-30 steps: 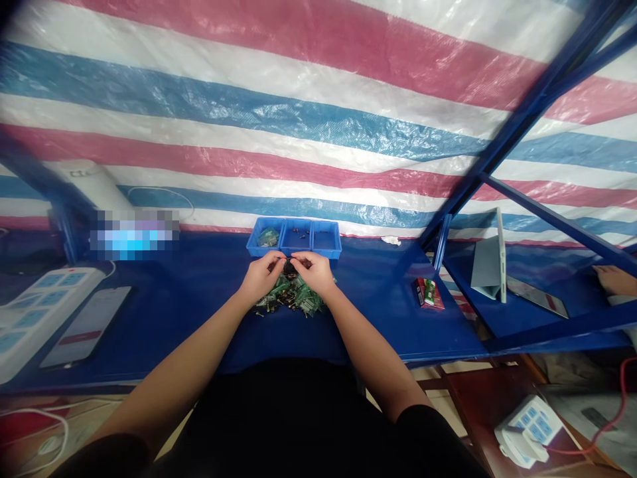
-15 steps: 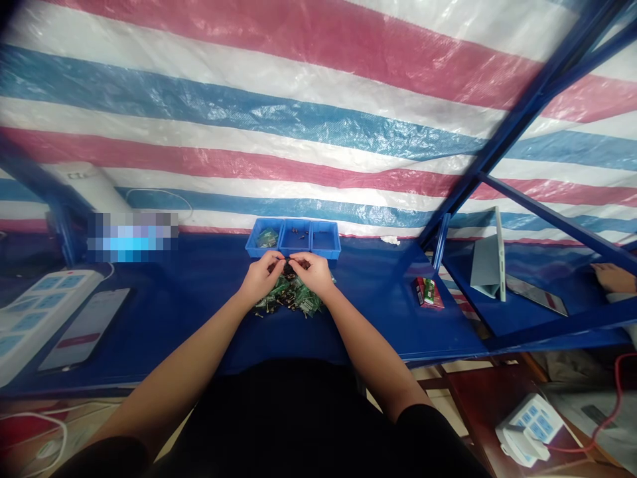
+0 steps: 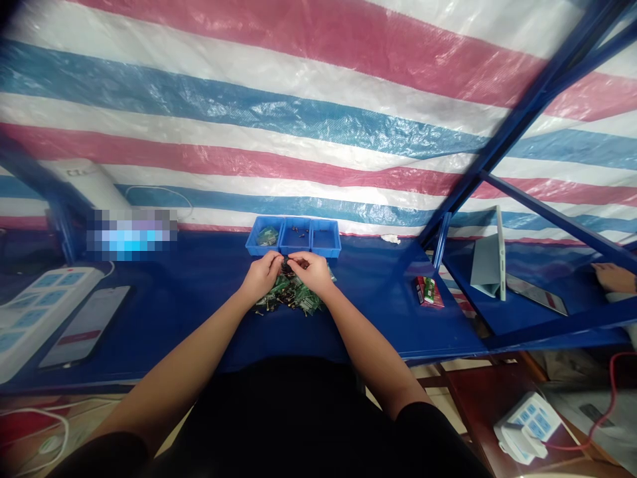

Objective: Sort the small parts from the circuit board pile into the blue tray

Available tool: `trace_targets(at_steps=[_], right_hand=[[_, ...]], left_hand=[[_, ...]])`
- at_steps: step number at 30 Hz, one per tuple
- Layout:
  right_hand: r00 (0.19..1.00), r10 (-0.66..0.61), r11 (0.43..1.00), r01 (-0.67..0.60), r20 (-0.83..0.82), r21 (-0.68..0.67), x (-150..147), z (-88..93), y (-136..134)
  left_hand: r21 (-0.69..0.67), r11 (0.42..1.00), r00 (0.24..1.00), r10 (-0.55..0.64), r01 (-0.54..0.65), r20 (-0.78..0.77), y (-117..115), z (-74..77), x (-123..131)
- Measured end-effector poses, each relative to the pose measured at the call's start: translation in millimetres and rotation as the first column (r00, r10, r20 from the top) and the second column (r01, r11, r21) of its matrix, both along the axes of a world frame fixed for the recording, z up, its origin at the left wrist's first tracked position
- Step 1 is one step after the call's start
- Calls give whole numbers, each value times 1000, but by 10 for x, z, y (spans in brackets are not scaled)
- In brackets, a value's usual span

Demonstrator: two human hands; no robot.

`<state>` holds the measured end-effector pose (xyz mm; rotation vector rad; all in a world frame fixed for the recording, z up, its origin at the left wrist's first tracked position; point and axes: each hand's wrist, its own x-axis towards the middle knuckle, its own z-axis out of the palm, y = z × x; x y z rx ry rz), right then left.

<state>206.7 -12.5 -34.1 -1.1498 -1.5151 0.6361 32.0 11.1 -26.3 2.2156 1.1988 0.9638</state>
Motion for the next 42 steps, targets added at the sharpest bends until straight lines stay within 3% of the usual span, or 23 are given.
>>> trace_targets(at_steps=[5,11,14,17,21,24,27,31,34,37,42], right_hand=[[998,-58,998,58,15,-4,30,71,-8],[932,-361,932,362,18,-6,285,169,44],[898,-438,898,434,-46,-78,435,133,117],[885,-436,894,406,-162,-189,522,87,185],[904,-338,933,285,-263,-218,544,91,207],[939,-318,942,297,-130,-159,535,130,170],[939,-326,938,336,112,-83,526,177,119],[843,-352,898,427,406,-109,544,221,76],[779,-254,878,434,574,-200,565,206,75],[716,-175,846,460,675,-268,561,152,90],[678,-202,815,517,707,-262,561,65,123]], left_hand=[[10,999,1000,30,-30,4,-31,43,-8],[22,1000,1000,7,-6,-15,-45,50,3],[32,999,999,-9,10,-35,-37,46,5],[39,999,999,-13,15,-44,-34,46,5],[42,999,999,-10,12,-43,-39,45,8],[41,999,999,-6,8,-39,-41,43,10],[42,999,999,-5,7,-38,-39,42,9],[35,999,999,0,2,-40,-37,40,10],[34,999,999,1,1,-41,-36,33,12],[46,999,999,-7,9,-41,-36,27,13],[54,998,999,-17,19,-42,-39,35,15]])
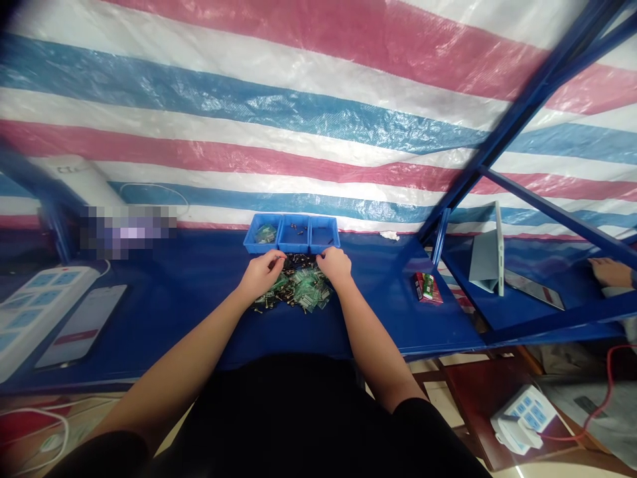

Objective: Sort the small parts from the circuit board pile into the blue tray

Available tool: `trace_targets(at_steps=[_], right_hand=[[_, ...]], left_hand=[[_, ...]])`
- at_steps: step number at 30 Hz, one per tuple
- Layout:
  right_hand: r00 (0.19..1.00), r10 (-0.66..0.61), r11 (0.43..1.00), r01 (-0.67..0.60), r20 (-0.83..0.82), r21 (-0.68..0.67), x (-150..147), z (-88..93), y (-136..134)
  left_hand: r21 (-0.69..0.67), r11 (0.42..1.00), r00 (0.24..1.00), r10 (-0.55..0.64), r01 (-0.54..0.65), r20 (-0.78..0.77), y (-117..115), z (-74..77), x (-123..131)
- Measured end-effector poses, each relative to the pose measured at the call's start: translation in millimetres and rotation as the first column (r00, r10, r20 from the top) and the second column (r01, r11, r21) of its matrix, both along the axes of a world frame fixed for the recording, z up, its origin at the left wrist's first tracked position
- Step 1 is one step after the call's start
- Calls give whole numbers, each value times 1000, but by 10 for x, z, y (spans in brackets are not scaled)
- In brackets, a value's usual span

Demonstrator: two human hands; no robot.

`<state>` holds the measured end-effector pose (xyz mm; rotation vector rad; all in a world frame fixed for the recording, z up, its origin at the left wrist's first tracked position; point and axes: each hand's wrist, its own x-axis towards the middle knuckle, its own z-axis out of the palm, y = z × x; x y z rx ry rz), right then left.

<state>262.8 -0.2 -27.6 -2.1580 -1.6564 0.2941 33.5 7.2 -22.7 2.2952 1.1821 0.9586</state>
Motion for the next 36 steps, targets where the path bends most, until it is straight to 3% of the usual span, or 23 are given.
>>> trace_targets(at_steps=[12,16,18,21,25,28,36], right_hand=[[999,-35,999,35,14,2,-53,-7,9],[993,52,992,-39,-110,117,-104,39,-24],[942,211,965,-158,-263,208,-156,64,-46],[743,426,902,-302,-516,310,-254,90,-78],[538,465,884,-327,-703,334,-364,106,-110],[493,441,893,-325,-750,311,-410,113,-125],[470,471,874,-360,-746,325,-440,104,-143]], left_hand=[[-4,1000,1000,0,0,-18,-9,24,4],[-3,1000,1000,-3,3,-20,-7,22,5],[-3,1000,1000,-11,11,-19,-7,20,10],[14,1000,1000,-28,28,8,-13,22,20],[42,998,998,-41,39,45,-37,33,34],[43,999,998,-33,31,46,-45,31,39],[52,994,992,-97,92,85,-19,-5,32]])
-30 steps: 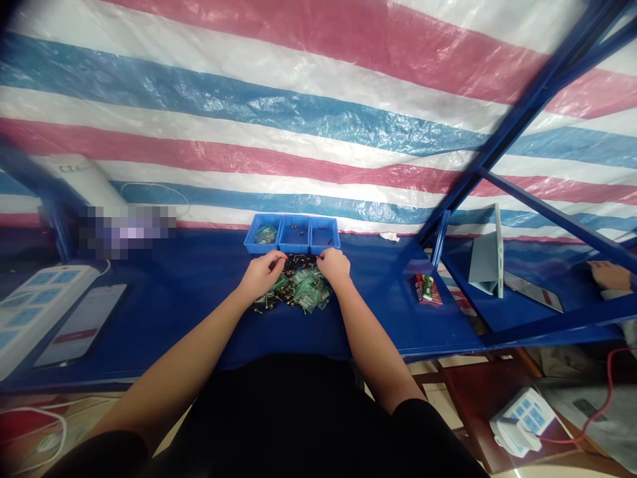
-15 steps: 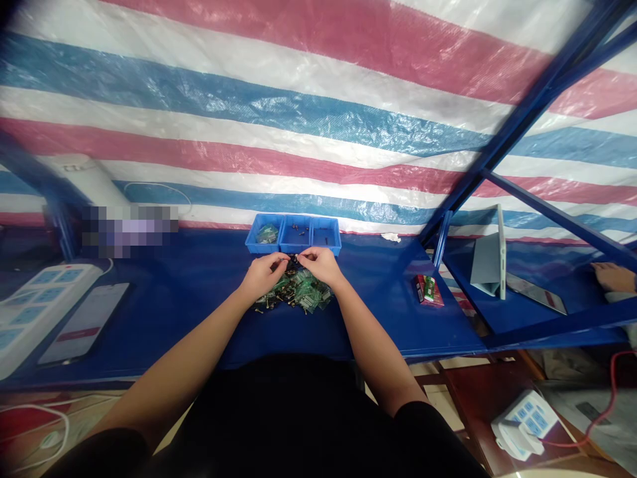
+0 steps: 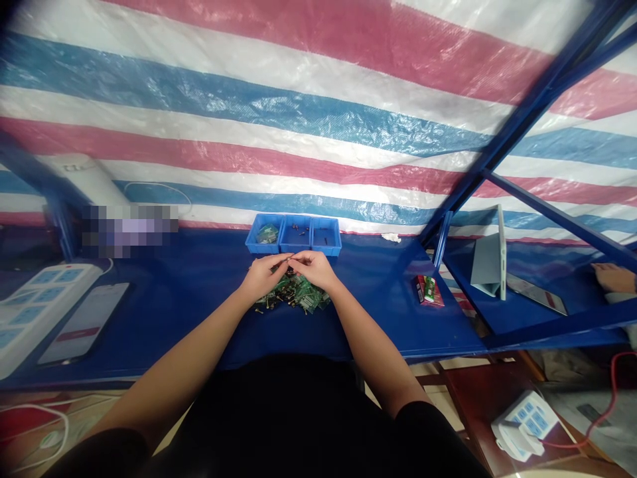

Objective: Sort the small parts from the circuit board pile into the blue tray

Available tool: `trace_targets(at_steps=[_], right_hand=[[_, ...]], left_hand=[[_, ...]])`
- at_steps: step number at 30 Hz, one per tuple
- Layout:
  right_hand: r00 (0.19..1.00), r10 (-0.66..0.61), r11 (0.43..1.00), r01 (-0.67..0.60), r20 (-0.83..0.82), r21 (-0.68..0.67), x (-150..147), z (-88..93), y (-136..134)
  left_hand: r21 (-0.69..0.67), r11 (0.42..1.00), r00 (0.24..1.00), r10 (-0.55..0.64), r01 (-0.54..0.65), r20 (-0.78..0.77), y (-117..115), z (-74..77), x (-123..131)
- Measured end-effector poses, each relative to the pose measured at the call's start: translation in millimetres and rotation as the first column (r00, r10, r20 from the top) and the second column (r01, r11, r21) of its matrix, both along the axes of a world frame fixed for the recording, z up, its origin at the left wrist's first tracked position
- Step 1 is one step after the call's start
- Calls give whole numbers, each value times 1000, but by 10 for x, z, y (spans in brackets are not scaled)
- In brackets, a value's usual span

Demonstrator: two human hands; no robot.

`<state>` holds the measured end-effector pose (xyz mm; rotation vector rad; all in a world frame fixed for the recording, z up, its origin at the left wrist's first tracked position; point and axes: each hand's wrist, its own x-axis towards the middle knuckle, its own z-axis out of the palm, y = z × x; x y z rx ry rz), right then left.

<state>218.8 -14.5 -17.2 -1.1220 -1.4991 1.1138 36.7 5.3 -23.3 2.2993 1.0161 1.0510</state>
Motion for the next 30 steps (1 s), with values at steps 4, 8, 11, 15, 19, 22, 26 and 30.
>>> trace_targets(at_steps=[4,8,11,15,19,22,26,30], right_hand=[[1000,16,999,-16,5,32,-10,-11,-3],[999,42,999,-41,-16,23,-27,3,-22],[999,49,999,-48,-20,14,-44,-4,-26],[1000,-6,999,5,11,44,-46,-50,0],[999,-37,997,36,16,70,-21,-85,31],[998,-66,997,66,0,30,-5,-87,43],[998,-59,998,59,20,2,-8,-76,36],[991,-111,988,103,68,115,-27,-82,18]], left_hand=[[14,999,999,-37,38,-12,-14,21,-7],[41,996,995,-79,81,-60,-21,28,-6],[85,994,995,-68,74,-78,-2,-7,-7],[138,988,991,-50,67,-123,42,-75,-17],[157,987,988,-17,41,-152,64,-95,-19],[151,988,992,26,-7,-126,60,-73,-13],[123,988,986,109,-94,-122,50,-42,-12],[130,989,984,88,-68,-157,55,-41,-21]])
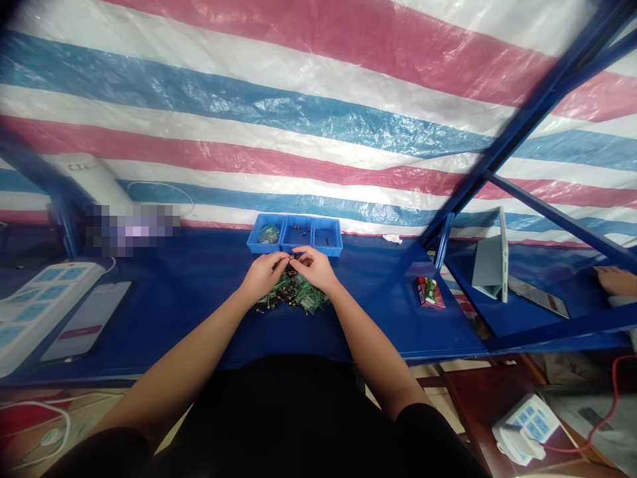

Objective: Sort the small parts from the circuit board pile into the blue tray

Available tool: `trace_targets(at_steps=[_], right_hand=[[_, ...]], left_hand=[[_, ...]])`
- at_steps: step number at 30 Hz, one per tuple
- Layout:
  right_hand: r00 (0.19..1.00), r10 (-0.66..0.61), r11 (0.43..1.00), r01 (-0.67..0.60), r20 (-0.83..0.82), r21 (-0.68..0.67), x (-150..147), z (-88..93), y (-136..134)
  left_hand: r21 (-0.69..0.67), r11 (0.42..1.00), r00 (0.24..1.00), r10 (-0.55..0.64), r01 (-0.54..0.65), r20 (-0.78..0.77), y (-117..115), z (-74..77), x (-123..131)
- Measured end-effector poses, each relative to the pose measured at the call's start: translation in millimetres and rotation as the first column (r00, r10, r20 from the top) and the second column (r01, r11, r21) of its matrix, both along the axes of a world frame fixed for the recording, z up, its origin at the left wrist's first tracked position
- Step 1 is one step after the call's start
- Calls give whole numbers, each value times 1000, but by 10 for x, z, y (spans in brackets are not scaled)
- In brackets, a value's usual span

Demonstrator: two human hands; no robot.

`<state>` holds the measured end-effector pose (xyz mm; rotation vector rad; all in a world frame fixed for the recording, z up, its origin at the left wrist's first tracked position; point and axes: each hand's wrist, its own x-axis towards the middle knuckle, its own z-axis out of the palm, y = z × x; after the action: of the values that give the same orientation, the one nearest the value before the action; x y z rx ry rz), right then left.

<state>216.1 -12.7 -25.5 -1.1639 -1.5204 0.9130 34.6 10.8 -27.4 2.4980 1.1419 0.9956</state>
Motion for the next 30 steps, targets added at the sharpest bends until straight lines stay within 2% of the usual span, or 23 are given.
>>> trace_targets(at_steps=[4,7,12,16,22,30], right_hand=[[999,7,995,-11,45,100,-13,-14,-10],[998,-22,992,14,62,128,-17,-15,-12],[998,-66,990,64,11,124,-10,-45,18],[997,-49,994,54,-53,99,7,-104,62],[996,-31,998,36,-80,57,-6,-136,71],[995,-20,997,28,-101,71,-30,-105,46]], left_hand=[[4,1000,998,-28,28,-53,12,-8,-3],[-2,1000,998,-30,30,-60,8,2,3],[-26,1000,1000,-14,14,11,-27,46,13],[-50,999,997,-11,14,74,-37,53,13],[-36,999,999,-2,3,39,-24,46,1],[-77,997,999,-16,19,39,-30,65,-7]])
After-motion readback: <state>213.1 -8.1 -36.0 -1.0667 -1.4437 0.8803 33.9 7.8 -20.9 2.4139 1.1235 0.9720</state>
